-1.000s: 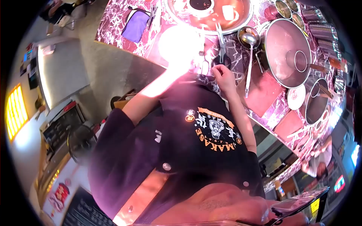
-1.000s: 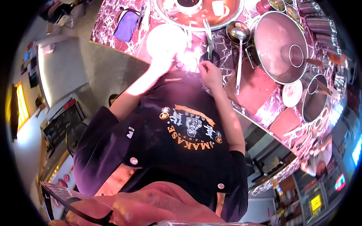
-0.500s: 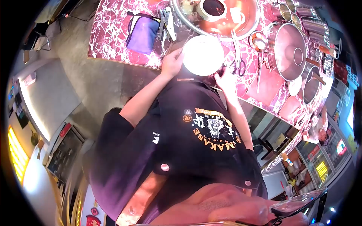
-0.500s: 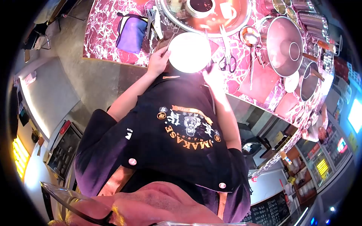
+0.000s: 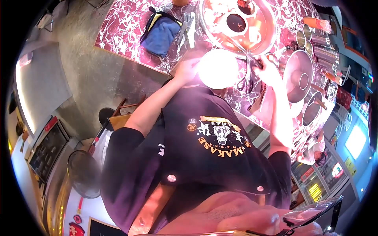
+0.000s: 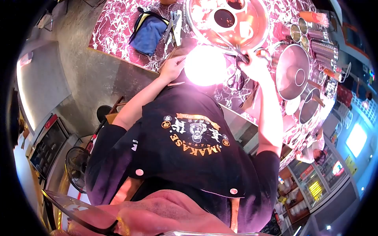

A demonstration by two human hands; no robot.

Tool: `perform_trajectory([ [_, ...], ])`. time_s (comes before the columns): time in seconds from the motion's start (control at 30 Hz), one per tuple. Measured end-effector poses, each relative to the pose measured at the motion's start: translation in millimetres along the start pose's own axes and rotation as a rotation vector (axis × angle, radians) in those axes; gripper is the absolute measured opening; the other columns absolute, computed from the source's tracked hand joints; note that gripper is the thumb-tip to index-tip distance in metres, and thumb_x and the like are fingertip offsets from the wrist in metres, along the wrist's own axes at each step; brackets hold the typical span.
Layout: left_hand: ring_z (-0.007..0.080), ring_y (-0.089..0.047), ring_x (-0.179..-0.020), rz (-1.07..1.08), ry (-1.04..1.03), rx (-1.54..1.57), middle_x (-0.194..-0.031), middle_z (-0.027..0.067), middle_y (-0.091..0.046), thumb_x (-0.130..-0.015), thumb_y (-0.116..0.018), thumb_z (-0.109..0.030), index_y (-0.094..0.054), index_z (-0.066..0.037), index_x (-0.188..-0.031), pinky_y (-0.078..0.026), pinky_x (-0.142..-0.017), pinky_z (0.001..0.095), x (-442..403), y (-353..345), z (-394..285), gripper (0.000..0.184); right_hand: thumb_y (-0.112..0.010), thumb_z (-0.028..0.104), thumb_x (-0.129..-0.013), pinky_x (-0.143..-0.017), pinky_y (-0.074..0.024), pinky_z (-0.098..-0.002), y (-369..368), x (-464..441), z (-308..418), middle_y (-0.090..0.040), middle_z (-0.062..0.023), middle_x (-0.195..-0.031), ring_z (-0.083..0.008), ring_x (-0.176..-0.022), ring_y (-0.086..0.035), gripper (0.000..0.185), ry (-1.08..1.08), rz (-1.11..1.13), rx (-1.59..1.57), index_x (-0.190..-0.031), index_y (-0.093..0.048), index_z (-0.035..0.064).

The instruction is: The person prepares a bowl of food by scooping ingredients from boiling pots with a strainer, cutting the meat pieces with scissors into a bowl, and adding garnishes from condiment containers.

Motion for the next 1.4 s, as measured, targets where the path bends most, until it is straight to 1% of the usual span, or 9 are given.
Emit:
perform_trajectory([
  [0.03,0.011,-0.064,-0.093,-0.013,-0.004,-0.014,-0.102,0.0083,-0.073,-0.099,-0.057,-0.019,-0.064,0.001,-0.124,-0.05,-0.083,0.0244,2,1,0,0.033,-0.067,0.027,-0.084,-0.081,-0.0519,-0.0395,15,-10,37,-0.067,-0.0173,-0.091,-0.0279,-0.087,-0.068,0.041,-0.007,0.045,0.12,-0.117,-0.056,0.0071],
  [0.17,0.0096,-0.063,-0.075,-0.162,0.045,-0.102,-0.09,0.0052,-0.071,-0.1,-0.056,-0.025,-0.065,-0.002,-0.125,-0.05,-0.069,0.0238,12,16,6,0.035,-0.065,0.032,-0.082,-0.074,-0.0548,-0.0463,45,-80,89,-0.068,-0.0204,-0.089,-0.0367,-0.087,-0.068,0.048,0.234,-0.133,0.56,-0.119,-0.056,0.0035],
  [0.23,0.0083,-0.061,-0.066,-0.202,0.069,-0.066,-0.084,0.003,-0.069,-0.1,-0.055,-0.027,-0.065,-0.003,-0.125,-0.048,-0.061,0.0235,15,22,15,0.035,-0.065,0.026,-0.08,-0.084,-0.0548,-0.045,52,-128,114,-0.07,-0.0203,-0.098,-0.0371,-0.093,-0.069,0.054,0.32,-0.06,0.79,-0.128,-0.053,0.0057],
  [0.37,0.007,-0.057,-0.061,-0.28,0.095,0.086,-0.08,0.0013,-0.066,-0.101,-0.056,-0.027,-0.065,-0.005,-0.126,-0.047,-0.056,0.0237,26,28,26,0.035,-0.065,0.023,-0.079,-0.074,-0.0552,-0.045,40,-185,166,-0.069,-0.0201,-0.092,-0.0356,-0.089,-0.068,0.037,0.182,0.229,1.026,-0.111,-0.062,0.0041],
  [0.77,0.006,-0.055,-0.072,-0.338,0.201,0.099,-0.076,-0.0016,-0.061,-0.101,-0.056,-0.022,-0.066,-0.001,-0.124,-0.045,-0.069,0.0215,70,65,42,0.033,-0.061,0.016,-0.082,-0.079,-0.0539,-0.0455,3,-233,138,-0.069,-0.0213,-0.092,-0.0358,-0.09,-0.068,0.035,0.35,0.234,0.807,-0.115,-0.062,0.0045],
  [0.87,0.0195,-0.07,-0.087,-0.341,0.134,-0.018,-0.097,0.0139,-0.073,-0.097,-0.059,-0.024,-0.068,-0.003,-0.119,-0.052,-0.078,0.0307,58,68,35,0.032,-0.062,0.015,-0.082,-0.079,-0.053,-0.0447,17,-211,120,-0.069,-0.0207,-0.092,-0.0337,-0.091,-0.069,0.032,0.318,0.159,0.838,-0.113,-0.064,0.0068],
  [0.97,0.0131,-0.062,-0.077,-0.346,-0.071,-0.104,-0.087,0.004,-0.071,-0.1,-0.055,-0.019,-0.064,0.001,-0.124,-0.049,-0.071,0.0282,36,67,16,0.033,-0.064,0.017,-0.083,-0.081,-0.0528,-0.0443,13,-209,76,-0.069,-0.0198,-0.092,-0.0339,-0.092,-0.068,0.032,0.396,0.142,0.717,-0.114,-0.066,0.0093],
  [1.1,0.037,-0.068,-0.094,-0.268,-0.04,-0.272,-0.099,0.0201,-0.07,-0.096,-0.054,-0.023,-0.068,-0.008,-0.114,-0.053,-0.08,0.0419,-4,77,-47,0.027,-0.063,0.017,-0.085,-0.085,-0.0526,-0.0442,16,-161,79,-0.069,-0.0203,-0.098,-0.0345,-0.095,-0.067,0.032,0.35,0.024,0.543,-0.116,-0.066,0.0099],
  [1.4,0.0392,-0.067,-0.091,-0.116,-0.045,-0.94,-0.097,0.0174,-0.071,-0.091,-0.052,-0.023,-0.069,-0.011,-0.11,-0.053,-0.079,0.0481,-111,72,-109,0.028,-0.064,0.025,-0.082,-0.084,-0.0542,-0.046,36,-181,92,-0.07,-0.0225,-0.093,-0.038,-0.09,-0.069,0.034,0.241,-0.134,0.498,-0.11,-0.065,0.0066],
])
Point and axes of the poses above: each hand's wrist, its own x-axis away from the middle knuckle, its own y-axis out of the back of the hand, z = x × y, the point moved 5 cm from there along -x, towards the middle knuckle
